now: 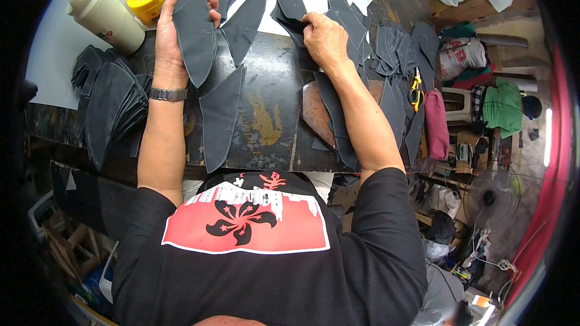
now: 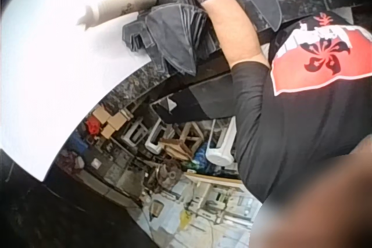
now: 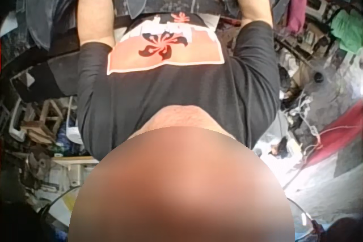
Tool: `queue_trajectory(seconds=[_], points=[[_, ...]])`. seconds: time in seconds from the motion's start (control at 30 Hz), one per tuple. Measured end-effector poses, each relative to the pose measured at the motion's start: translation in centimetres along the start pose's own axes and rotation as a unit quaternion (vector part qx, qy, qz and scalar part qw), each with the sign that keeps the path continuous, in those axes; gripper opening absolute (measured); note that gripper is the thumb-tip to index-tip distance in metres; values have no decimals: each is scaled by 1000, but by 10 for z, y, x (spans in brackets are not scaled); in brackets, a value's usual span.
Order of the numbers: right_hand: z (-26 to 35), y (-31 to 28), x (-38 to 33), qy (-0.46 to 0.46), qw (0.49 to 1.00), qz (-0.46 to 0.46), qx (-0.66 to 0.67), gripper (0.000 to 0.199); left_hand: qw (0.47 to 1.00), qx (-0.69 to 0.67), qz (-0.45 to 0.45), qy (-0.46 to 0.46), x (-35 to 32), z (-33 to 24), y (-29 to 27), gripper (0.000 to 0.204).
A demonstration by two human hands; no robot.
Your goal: The person repeatedly picks up black fabric pieces from a pile on a workbench, flips them over, and places them into a separate stack. The person handles the pieces one at a time, turning them over to check the other side before stacking them.
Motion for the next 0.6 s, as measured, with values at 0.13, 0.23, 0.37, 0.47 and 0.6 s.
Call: queue_trajectory(seconds=[0.13,0.23,0.37,0.47,0.6], points=[[-1,-1,2,-14,1000,-9,-5,20,1000,17,-3,16,0,-1,0,59],[-9,-8,5,35,997,-26,62,22,999,27,-6,32,-1,-1,0,60],[-17,-22,1,187,898,23,397,20,999,28,3,24,-1,-2,1,61],[-13,-36,-13,183,898,109,386,19,1000,26,10,8,0,-3,0,61],[4,-40,-42,134,911,233,312,18,999,31,20,5,2,0,-4,61]])
Point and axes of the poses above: each hand's wrist, its own x-axis towards the middle knuckle, its own y-axis out of the palm, z = x × y, the point moved 1 cm from there along x, towards the middle knuckle, and after that the axes turned 1 degree about y, right-handed, at the moved point
